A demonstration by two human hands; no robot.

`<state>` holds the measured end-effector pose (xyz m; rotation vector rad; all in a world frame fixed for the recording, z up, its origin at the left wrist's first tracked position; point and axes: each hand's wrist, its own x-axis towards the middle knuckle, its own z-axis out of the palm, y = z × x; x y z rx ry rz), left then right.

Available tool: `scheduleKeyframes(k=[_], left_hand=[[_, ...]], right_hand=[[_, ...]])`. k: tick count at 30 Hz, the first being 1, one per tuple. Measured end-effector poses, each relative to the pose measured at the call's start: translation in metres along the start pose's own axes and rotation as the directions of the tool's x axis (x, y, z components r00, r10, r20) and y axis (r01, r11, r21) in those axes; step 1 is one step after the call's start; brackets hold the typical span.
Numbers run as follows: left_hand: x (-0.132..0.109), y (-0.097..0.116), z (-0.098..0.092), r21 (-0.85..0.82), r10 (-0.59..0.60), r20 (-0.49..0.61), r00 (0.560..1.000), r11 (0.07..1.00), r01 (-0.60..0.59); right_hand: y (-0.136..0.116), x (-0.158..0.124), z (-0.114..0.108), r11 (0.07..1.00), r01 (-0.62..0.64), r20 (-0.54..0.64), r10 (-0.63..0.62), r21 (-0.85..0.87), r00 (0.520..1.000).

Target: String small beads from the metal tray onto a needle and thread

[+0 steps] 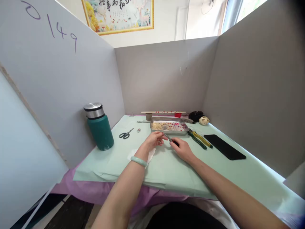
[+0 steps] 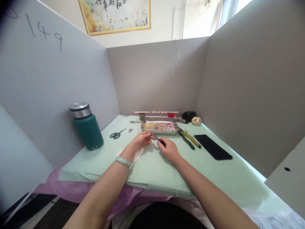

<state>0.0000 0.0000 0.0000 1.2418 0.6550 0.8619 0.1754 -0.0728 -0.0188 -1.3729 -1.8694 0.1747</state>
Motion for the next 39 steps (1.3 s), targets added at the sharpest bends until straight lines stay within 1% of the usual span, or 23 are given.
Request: scheduleKeyframes(k=[4, 6, 11, 18, 23, 31, 39], left_hand=[[0.0008, -0.0002, -0.0029, -0.04, 0.018, -0.057, 0.998, 0.999, -0.021], [0.0018, -0.0006, -0.0048, -0.058, 0.023, -0.069, 0.997, 0.998, -0.027], [0.003, -0.0005, -0.0063, -0.128, 0.033, -0.06, 0.998, 0.991, -0.041], [0.0035, 0.0017, -0.0027, -0.205, 0.043, -0.043, 0.998, 0.977, -0.051], [0.0006, 0.0037, 0.0006, -0.209, 0.05, -0.012, 0.999, 0.977, -0.052], [0.0006, 0.0045, 0.0015, -0.203, 0.054, 0.007, 0.999, 0.978, -0.051], [0.0007, 0.0009, -0.0017, -0.126, 0.069, 0.015, 0.998, 0.99, -0.066]], right_hand=[[-0.0004, -0.0006, 0.0, 1.0, 0.016, 0.008, -0.016, -0.002, 1.0], [-0.0003, -0.0003, -0.0001, 1.0, 0.015, 0.005, -0.015, -0.003, 1.0], [0.0002, 0.0007, -0.0006, 1.0, 0.005, -0.008, -0.005, 0.003, 1.0], [0.0002, 0.0004, -0.0015, 1.0, 0.002, -0.017, -0.002, 0.012, 1.0], [0.0003, 0.0006, -0.0005, 1.0, 0.002, -0.021, -0.002, 0.0, 1.0], [0.0034, 0.0015, 0.0015, 0.999, -0.004, -0.053, 0.002, -0.034, 0.999], [0.0047, 0.0009, 0.0023, 0.999, 0.018, -0.082, -0.022, -0.049, 0.996]])
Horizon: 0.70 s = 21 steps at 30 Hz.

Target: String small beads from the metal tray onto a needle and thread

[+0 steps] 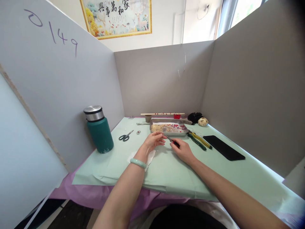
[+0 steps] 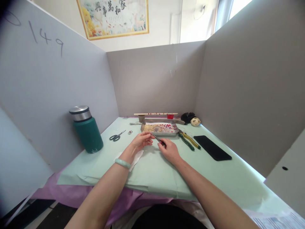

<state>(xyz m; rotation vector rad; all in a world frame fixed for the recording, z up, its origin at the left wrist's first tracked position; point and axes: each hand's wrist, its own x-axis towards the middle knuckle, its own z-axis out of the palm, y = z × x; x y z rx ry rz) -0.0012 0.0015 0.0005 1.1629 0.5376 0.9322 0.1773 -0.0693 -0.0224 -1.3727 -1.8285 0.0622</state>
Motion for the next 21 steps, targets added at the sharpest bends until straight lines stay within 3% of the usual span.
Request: scheduleKeyframes(k=[12, 21], left_hand=[[-0.012, 0.003, 0.008, 0.235, -0.089, 0.061, 0.994, 0.969, 0.072], [-0.006, -0.001, 0.008, 0.226, -0.047, 0.006, 0.999, 0.973, 0.044]], right_hand=[[0.0, 0.0, 0.0, 0.999, 0.032, 0.0, -0.032, -0.015, 0.999], [0.002, 0.0, 0.0, 0.996, -0.027, -0.016, 0.028, 0.081, 0.999]])
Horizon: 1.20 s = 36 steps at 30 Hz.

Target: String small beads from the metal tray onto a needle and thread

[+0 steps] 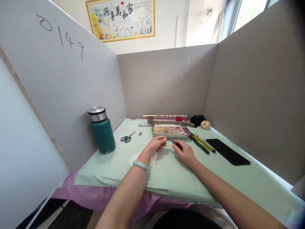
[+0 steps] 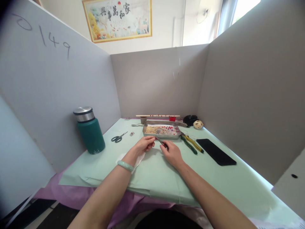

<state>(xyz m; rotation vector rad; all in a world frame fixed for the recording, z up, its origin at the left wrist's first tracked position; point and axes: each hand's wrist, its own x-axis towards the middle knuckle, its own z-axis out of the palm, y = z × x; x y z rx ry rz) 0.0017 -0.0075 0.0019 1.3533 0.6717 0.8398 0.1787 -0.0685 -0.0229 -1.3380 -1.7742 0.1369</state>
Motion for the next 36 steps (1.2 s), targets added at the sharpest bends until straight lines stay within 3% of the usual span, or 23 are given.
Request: scheduleKeyframes(k=[5, 12, 22, 36], left_hand=[[0.0032, -0.0001, -0.0016, -0.081, -0.001, -0.019, 1.0, 0.997, 0.0], [0.0023, 0.0, -0.0015, -0.113, 0.025, -0.016, 1.0, 0.993, -0.027], [0.0046, -0.0039, -0.0051, -0.082, 0.031, 0.027, 0.999, 0.996, -0.029], [0.0043, -0.004, -0.0003, -0.07, 0.062, 0.019, 0.998, 0.996, -0.06]], right_hand=[[0.0022, 0.0031, -0.0009, 0.993, -0.054, -0.036, 0.058, 0.107, 0.998], [0.0007, 0.0037, -0.0088, 0.963, -0.096, 0.049, 0.086, 0.253, 0.995], [0.0031, 0.0066, -0.0015, 0.986, -0.158, 0.049, 0.156, 0.054, 0.987], [-0.001, 0.0003, -0.0013, 0.998, -0.002, 0.107, 0.009, -0.06, 0.994]])
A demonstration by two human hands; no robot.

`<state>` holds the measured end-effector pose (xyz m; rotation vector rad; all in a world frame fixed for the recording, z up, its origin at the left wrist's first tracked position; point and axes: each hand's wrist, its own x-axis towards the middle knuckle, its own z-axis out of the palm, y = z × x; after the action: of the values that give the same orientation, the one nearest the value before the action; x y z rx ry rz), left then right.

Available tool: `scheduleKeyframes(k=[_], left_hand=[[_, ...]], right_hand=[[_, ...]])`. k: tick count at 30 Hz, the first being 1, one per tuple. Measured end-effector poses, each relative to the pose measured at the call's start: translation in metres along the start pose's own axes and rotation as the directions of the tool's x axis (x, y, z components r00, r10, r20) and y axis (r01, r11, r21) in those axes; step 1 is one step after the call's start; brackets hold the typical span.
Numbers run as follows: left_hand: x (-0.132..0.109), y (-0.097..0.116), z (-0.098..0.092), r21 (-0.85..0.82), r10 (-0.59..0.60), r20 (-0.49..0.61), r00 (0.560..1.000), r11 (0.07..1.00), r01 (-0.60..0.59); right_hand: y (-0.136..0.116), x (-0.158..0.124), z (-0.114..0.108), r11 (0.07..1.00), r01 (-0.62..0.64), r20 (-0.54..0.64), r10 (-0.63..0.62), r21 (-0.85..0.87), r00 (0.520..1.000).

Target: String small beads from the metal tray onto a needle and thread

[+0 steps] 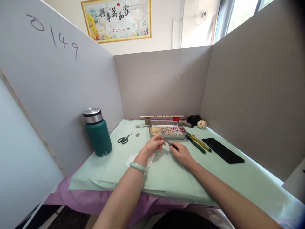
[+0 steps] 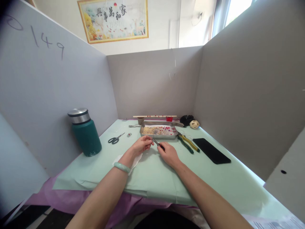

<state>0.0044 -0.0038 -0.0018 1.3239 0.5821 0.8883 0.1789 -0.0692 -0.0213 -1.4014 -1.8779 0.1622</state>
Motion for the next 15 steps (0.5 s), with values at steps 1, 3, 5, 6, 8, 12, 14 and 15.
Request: scheduleKeyframes(k=[1, 3, 5, 6, 8, 12, 14, 15], left_hand=[[-0.0001, 0.0003, 0.0006, -0.001, 0.001, 0.0, 1.0, 1.0, -0.001], [-0.0004, 0.0013, 0.0019, -0.005, 0.002, -0.002, 1.0, 1.0, -0.002], [-0.0009, 0.0026, 0.0034, -0.009, -0.002, -0.003, 1.0, 1.0, 0.002], [-0.0011, 0.0033, 0.0041, -0.009, -0.005, -0.004, 1.0, 1.0, 0.005], [-0.0015, 0.0046, 0.0054, -0.006, -0.011, -0.005, 1.0, 1.0, 0.011], [-0.0016, 0.0056, 0.0062, 0.009, -0.012, -0.005, 1.0, 1.0, 0.012], [-0.0016, 0.0051, 0.0059, 0.018, -0.01, -0.004, 1.0, 1.0, 0.01], [-0.0016, 0.0047, 0.0055, 0.022, -0.01, -0.004, 1.0, 1.0, 0.01]], right_hand=[[0.0003, -0.0001, 0.0002, 1.0, 0.002, -0.001, -0.002, -0.006, 1.0], [0.001, -0.0001, 0.0005, 1.0, 0.006, -0.006, -0.006, -0.015, 1.0], [0.0017, -0.0001, 0.0007, 1.0, 0.008, -0.013, -0.008, -0.02, 1.0], [0.0019, -0.0002, 0.0008, 1.0, 0.009, -0.015, -0.01, -0.022, 1.0], [0.0019, -0.0003, 0.0009, 1.0, 0.014, -0.017, -0.014, -0.025, 1.0], [0.0001, -0.0007, 0.0006, 0.999, 0.021, -0.021, -0.022, -0.027, 1.0], [-0.0008, -0.0009, 0.0003, 0.999, 0.019, -0.028, -0.02, -0.03, 0.999], [-0.001, -0.0009, 0.0002, 0.999, 0.016, -0.033, -0.017, -0.032, 0.999]])
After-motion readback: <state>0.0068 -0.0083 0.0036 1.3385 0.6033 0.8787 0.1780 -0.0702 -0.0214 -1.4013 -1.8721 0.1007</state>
